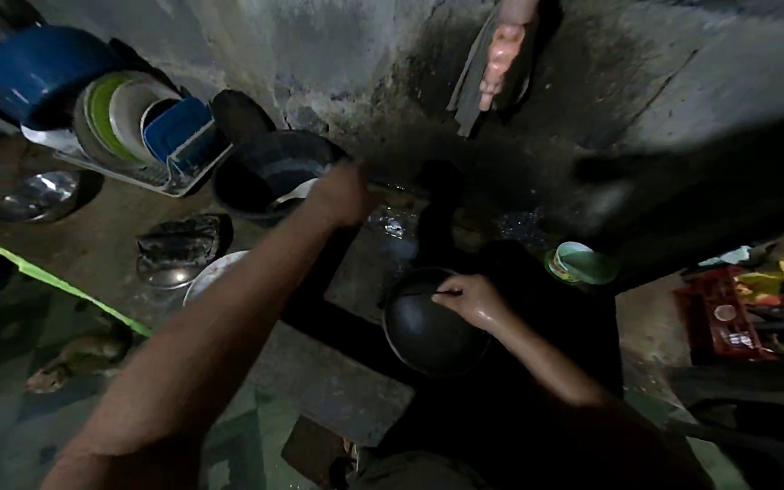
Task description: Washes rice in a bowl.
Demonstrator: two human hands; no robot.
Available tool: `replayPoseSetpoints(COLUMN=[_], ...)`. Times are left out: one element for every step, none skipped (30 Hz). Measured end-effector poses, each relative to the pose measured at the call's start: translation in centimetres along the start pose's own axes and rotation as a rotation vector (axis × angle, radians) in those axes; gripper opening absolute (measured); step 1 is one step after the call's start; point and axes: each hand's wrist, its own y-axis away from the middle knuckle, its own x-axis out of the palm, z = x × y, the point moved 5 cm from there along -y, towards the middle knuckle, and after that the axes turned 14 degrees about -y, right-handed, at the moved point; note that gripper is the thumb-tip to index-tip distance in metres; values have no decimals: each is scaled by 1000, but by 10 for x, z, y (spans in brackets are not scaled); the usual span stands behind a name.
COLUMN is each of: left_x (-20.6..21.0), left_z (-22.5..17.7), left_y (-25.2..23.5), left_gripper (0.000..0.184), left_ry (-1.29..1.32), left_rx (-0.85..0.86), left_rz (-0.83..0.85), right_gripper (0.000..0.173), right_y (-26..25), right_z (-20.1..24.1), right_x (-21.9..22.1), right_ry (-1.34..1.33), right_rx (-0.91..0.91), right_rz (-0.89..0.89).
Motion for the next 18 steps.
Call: replayPoseSetpoints(left_x=[-37, -74, -107, -118, -127, -135, -140, -143, -145, -145, -143, -141, -140, -141, -143, -145, -148, -152], left_z=[-20, -43, -67, -74, -81, -92, -105, -117, -126, -134, -139, -143, -148, -152, -155, -157, -159, -161], left_y=[-3, -2, -2, -16, -33, -47, -59, -71, -84, -97, -109, -118, -125, -131, -137, -143, -148, -152], left_gripper=[52, 54, 58, 54, 53, 52, 54, 57, 62, 68, 72, 71, 64, 54, 47, 44, 42, 42], left_ry=[-80, -171, -303, -311, -311, -349, -411, -486, -557, -608, -643, -663, -683, -686, -686, -681, -679, -691], left_rx=[25, 14, 24, 196, 372, 497, 590, 648, 674, 674, 661, 646, 644, 667, 695, 729, 754, 763], left_rz=[-47, -23, 72, -227, -407, -477, -504, -488, -463, -429, -397, -369, -358, -363, -367, -379, -390, -391], right_gripper=[22, 22, 24, 24, 24, 25, 26, 26, 26, 26, 26, 26, 25, 24, 24, 24, 24, 24], right_y=[-10, -17, -22, -26, -28, -30, -31, -34, -37, -39, -42, -45, -49, -52, -57, -62, -66, -71], right_z=[1, 3, 6, 8, 10, 11, 12, 14, 15, 16, 16, 16, 15, 15, 15, 13, 13, 13], right_x=[-5, -8, -10, -11, -13, -14, -17, -20, -23, -26, -29, -32, -36, -39, -41, -43, -44, -45], right_ry=[-21, -35, -37, -32, -36, -38, -35, -33, -38, -43, -51, -64, -81, -96, -103, -107, -100, -86], right_rx=[-19, -21, -7, 1, 8, 23, 31, 26, 24, 22, 20, 14, 10, 6, -4, -13, -22, -25], right_rz=[-29, -32, -21, -14, -10, 1, 14, 18, 19, 15, 7, -4, -15, -23, -31, -39, -44, -42])
